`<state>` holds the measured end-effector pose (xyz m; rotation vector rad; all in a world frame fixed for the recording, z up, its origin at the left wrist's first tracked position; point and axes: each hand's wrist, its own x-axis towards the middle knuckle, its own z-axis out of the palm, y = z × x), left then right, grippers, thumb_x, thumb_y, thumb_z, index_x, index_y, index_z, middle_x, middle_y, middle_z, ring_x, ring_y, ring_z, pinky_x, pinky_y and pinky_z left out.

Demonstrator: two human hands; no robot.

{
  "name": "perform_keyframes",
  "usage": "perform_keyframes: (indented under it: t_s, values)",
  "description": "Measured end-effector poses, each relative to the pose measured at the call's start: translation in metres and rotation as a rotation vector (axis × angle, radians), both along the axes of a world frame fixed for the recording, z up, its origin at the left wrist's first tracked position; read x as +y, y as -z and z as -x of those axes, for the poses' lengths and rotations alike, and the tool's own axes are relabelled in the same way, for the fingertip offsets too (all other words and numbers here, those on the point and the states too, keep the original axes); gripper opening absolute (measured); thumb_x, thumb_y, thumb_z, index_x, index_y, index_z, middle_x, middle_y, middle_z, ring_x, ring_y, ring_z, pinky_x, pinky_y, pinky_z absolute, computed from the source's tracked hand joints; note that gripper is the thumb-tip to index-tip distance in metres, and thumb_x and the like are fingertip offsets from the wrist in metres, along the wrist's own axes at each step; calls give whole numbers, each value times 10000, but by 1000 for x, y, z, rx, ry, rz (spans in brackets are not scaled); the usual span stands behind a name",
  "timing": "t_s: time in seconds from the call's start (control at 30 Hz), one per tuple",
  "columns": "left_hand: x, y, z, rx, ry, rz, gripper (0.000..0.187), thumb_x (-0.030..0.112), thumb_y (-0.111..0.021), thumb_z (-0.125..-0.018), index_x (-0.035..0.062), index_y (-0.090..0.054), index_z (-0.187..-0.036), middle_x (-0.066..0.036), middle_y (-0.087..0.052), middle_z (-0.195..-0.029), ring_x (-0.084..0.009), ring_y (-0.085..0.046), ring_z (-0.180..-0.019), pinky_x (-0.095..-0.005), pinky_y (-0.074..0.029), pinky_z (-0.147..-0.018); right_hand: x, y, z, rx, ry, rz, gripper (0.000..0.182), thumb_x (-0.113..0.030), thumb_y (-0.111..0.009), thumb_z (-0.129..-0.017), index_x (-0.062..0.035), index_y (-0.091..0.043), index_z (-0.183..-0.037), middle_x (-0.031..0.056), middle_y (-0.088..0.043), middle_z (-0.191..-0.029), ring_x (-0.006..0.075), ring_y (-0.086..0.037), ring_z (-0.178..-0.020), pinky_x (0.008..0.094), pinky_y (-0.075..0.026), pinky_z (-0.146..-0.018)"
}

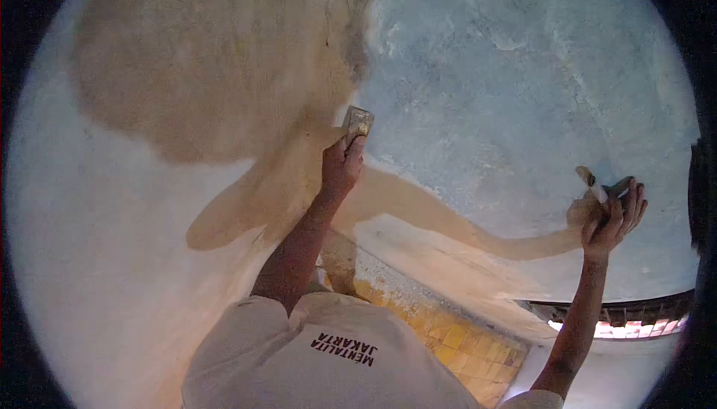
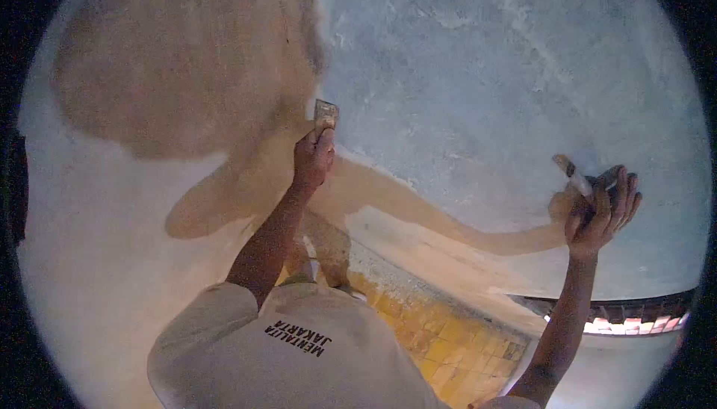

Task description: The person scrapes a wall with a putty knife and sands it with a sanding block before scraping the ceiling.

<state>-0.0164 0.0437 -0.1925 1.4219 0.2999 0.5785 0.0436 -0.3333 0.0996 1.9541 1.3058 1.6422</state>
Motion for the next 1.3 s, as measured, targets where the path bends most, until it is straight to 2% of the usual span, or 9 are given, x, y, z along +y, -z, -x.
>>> perform_keyframes:
  t_s: [0.3, 0.4, 0.47, 0.8, 0.87, 0.97, 1.07, 1.17, 1.3]
  values:
    - [-11, 59, 61, 145, 21, 310, 285, 315, -515, -914, 76, -526, -760, 42, -423, -543, -45, -392, -435, -215, -329, -384, -8, 7, 3, 61, 35, -45, 341, -354, -362, -935, -98, -452, -1141, 210, -406, -1334, 404, -338, -1267, 560, -181, -1046]
    - [-10, 53, 41, 213, 14, 282, 283, 317, -528, -907, 50, -558, -817, 25, -449, -548, -60, -412, -443, -233, -357, -403, -6, 6, 1, 42, 52, -37, 324, -331, -372, -932, -96, -448, -1142, 213, -399, -1338, 405, -336, -1269, 561, -181, -1046]
    - [-9, 47, 23, 47, -19, -25, 326, 350, -531, -900, 64, -510, -744, 19, -424, -524, -72, -420, -411, -246, -351, -377, -5, 7, 2, 50, 31, -42, 322, -325, -370, -932, -103, -444, -1152, 214, -393, -1342, 406, -334, -1269, 565, -180, -1044]
    - [-10, 57, 44, 256, -44, 37, 306, 283, -517, -903, -5, -598, -840, -53, -489, -550, -120, -493, -509, -289, -413, -501, -12, 14, 3, 72, 60, -45, 348, -337, -349, -933, -119, -422, -1194, 221, -380, -1350, 415, -327, -1268, 574, -167, -1044]
    - [-7, 51, 27, 215, -6, -168, 341, 312, -511, -909, -9, -590, -822, -53, -487, -550, -121, -493, -511, -296, -416, -509, -13, 15, 2, 72, 80, -40, 361, -342, -342, -933, -118, -418, -1207, 223, -378, -1349, 416, -323, -1270, 577, -165, -1043]
    - [-8, 37, 20, 106, -6, -54, 336, 366, -520, -901, 61, -528, -761, 24, -439, -535, -66, -403, -414, -242, -345, -383, -6, 13, 3, 62, -1, -43, 352, -332, -349, -931, -102, -436, -1183, 223, -380, -1346, 415, -320, -1271, 581, -170, -1041]
    - [-7, 34, 39, 149, -44, -168, 384, 355, -509, -898, -13, -584, -817, -65, -498, -559, -155, -499, -500, -322, -418, -512, -8, 13, 3, 42, 43, -33, 358, -335, -346, -931, -87, -445, -1169, 221, -384, -1343, 414, -319, -1272, 579, -180, -1040]
    - [-13, 56, 44, 183, -20, 66, 391, 359, -507, -897, -15, -574, -803, -71, -498, -562, -162, -502, -501, -333, -415, -507, -5, 13, 4, 38, 45, -45, 362, -340, -342, -932, -79, -453, -1157, 220, -385, -1343, 410, -320, -1273, 573, -185, -1042]
    - [-10, 39, 28, 201, -7, 7, 381, 354, -504, -905, -6, -568, -799, -54, -500, -566, -121, -491, -502, -305, -408, -489, -7, 14, 3, 42, 44, -48, 364, -337, -343, -932, -80, -451, -1165, 218, -384, -1345, 406, -320, -1274, 564, -179, -1047]
